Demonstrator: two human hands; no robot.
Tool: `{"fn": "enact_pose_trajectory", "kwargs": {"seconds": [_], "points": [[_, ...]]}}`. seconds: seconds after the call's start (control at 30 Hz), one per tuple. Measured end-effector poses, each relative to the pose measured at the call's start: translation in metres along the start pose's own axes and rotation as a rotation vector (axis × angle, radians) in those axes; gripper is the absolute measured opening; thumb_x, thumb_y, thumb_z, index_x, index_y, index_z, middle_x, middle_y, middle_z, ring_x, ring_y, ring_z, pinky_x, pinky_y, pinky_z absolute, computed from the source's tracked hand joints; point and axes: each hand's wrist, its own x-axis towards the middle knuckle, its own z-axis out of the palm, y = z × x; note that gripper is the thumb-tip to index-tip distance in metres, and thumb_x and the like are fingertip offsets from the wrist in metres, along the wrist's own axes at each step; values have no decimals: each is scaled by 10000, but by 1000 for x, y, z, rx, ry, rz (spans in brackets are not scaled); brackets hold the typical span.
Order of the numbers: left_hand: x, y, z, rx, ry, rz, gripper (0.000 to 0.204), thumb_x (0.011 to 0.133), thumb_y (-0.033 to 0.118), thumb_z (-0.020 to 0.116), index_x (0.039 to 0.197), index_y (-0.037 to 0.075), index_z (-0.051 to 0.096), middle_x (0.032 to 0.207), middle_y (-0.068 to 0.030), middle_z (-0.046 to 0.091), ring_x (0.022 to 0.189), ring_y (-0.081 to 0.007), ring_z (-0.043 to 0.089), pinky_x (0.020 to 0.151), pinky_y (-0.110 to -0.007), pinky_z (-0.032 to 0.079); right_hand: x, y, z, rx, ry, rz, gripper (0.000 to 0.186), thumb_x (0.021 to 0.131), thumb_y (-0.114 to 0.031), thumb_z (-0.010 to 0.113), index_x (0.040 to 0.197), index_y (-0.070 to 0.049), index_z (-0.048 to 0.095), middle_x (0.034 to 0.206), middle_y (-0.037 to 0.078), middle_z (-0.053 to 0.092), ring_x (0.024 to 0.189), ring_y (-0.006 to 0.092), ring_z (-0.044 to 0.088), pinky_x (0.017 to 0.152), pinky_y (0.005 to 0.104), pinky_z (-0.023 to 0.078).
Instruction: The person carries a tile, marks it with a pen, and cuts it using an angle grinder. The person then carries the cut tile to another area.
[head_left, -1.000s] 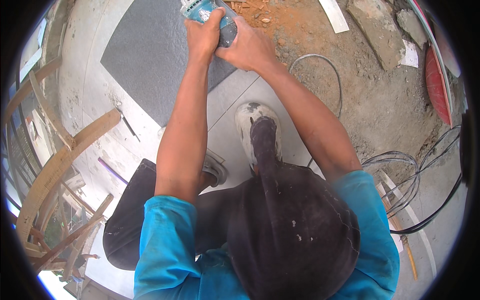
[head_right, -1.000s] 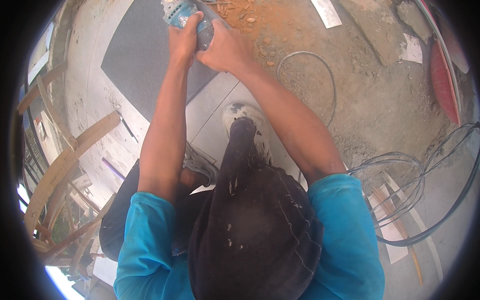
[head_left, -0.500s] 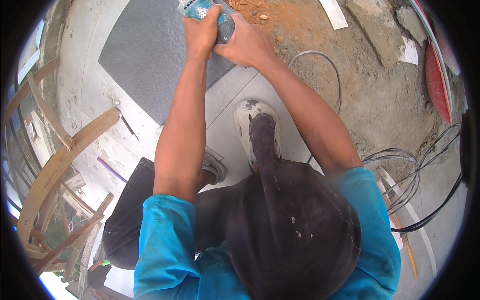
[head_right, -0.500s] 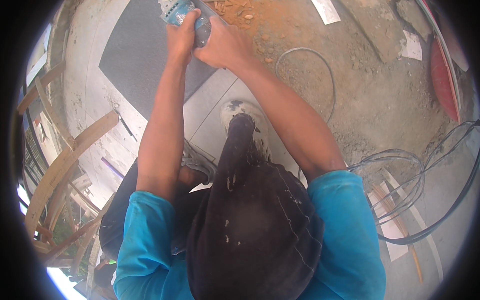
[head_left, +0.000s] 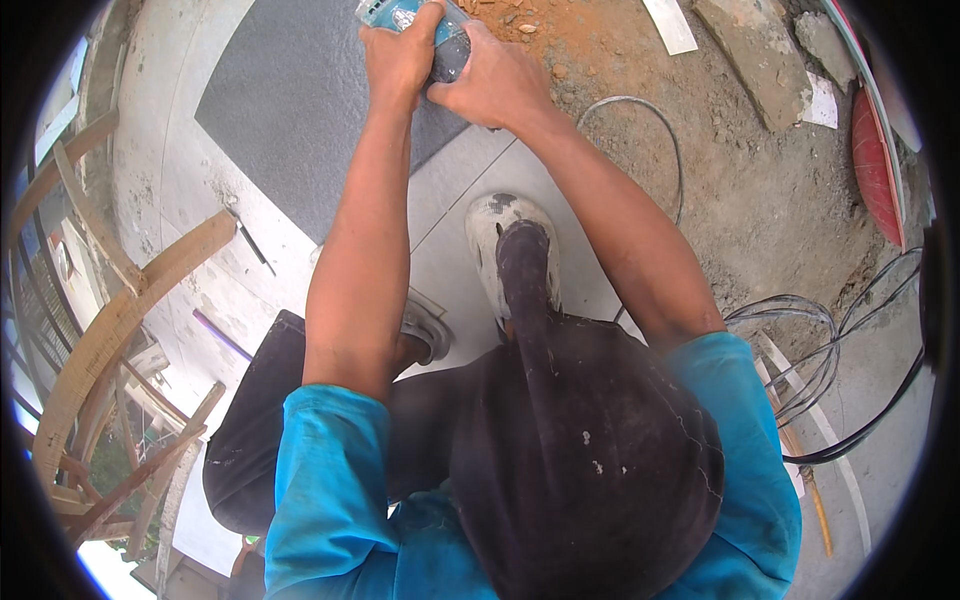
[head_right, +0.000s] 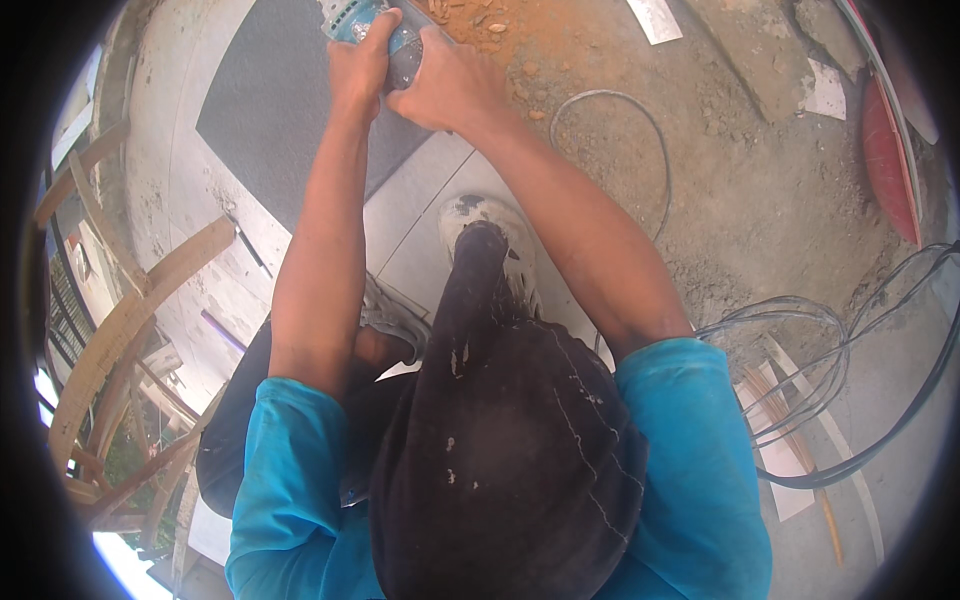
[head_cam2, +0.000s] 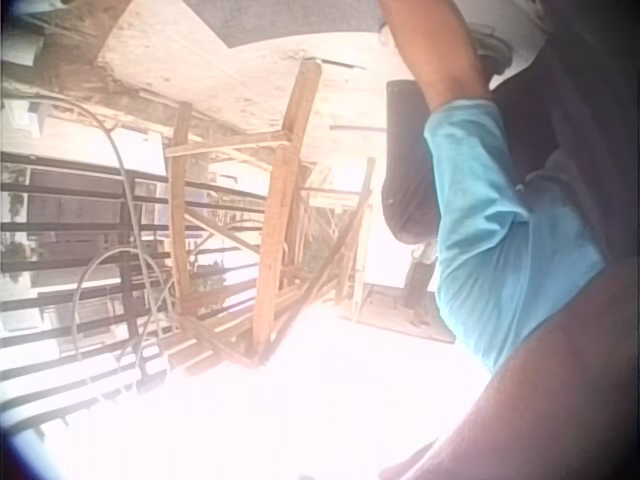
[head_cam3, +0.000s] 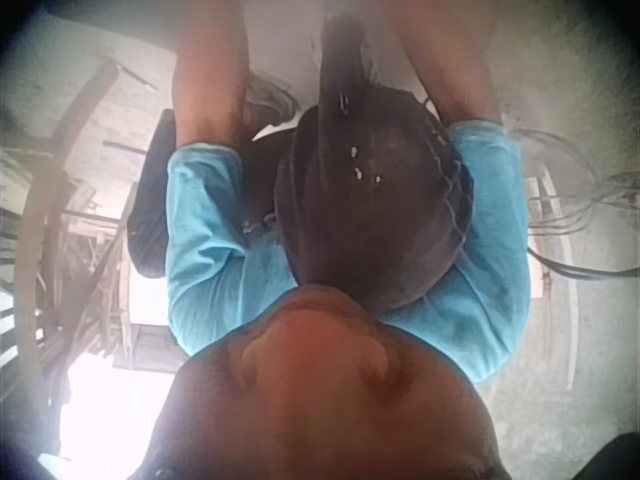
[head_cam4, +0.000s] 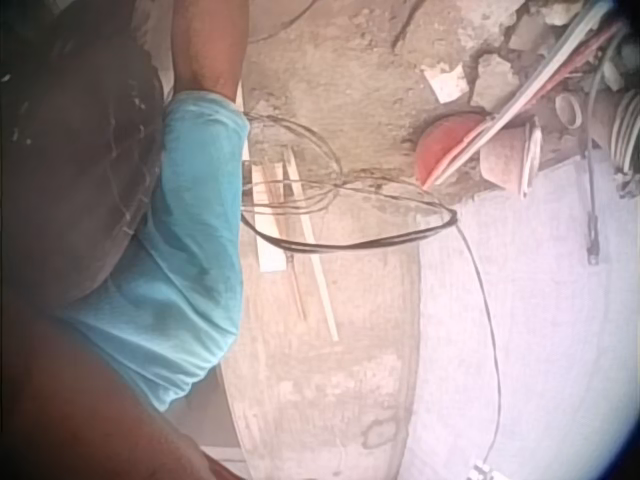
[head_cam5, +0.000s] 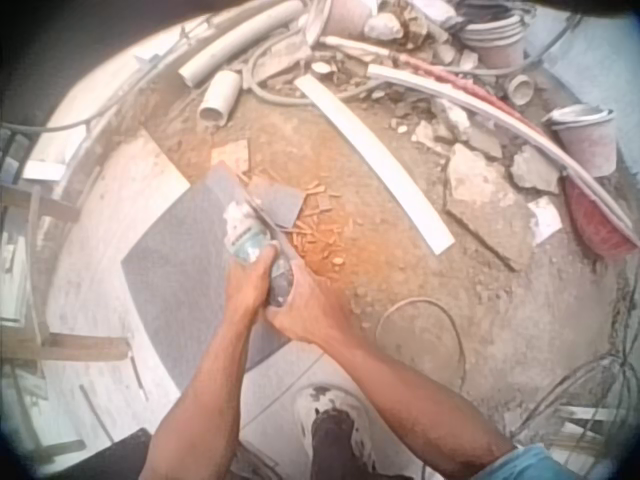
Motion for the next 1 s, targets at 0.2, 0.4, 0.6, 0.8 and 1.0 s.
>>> {"fn": "enact_pose_trajectory", "kwargs": {"seconds": [0.2, 0.4, 0.6, 0.8, 1.0], "points": [[-7, 13, -2, -15, -27, 1, 531, 793, 396, 634, 1096, -40, 639, 1027, -204, 675, 966, -290, 646, 831, -401, 477, 2, 2, 1, -18, -3, 17, 845, 604, -398, 733, 1318, -24, 479, 860, 108, 705, 849, 291, 692, 755, 414, 541], [1, 4, -1, 54, 0, -2, 543, 795, 400, 632, 1109, -42, 635, 1038, -211, 673, 977, -297, 647, 838, -403, 477, 4, 3, 3, -24, -11, 9, 872, 610, -411, 731, 1341, -22, 461, 868, 95, 705, 864, 283, 690, 775, 405, 538], [0, 0, 2, 0, -3, -24, 561, 796, 411, 637, 1131, -39, 626, 1049, -212, 670, 979, -296, 646, 842, -401, 478, 3, 3, 3, -20, -27, 25, 859, 609, -418, 731, 1318, -10, 470, 871, 83, 702, 866, 278, 687, 777, 403, 536], [0, 0, 3, 0, -1, -38, 552, 794, 407, 637, 1110, -46, 631, 1030, -209, 674, 953, -289, 652, 820, -399, 485, 1, 0, -2, -24, -47, 33, 909, 612, -417, 730, 1363, 0, 435, 872, 77, 703, 866, 279, 687, 781, 404, 539], [-4, 1, 4, 5, 6, -21, 537, 788, 403, 639, 1074, -52, 645, 995, -204, 681, 929, -284, 658, 802, -399, 490, -1, 4, 2, -39, -8, 17, 910, 613, -405, 740, 1365, 3, 432, 881, 79, 702, 875, 279, 685, 780, 410, 538]]}}
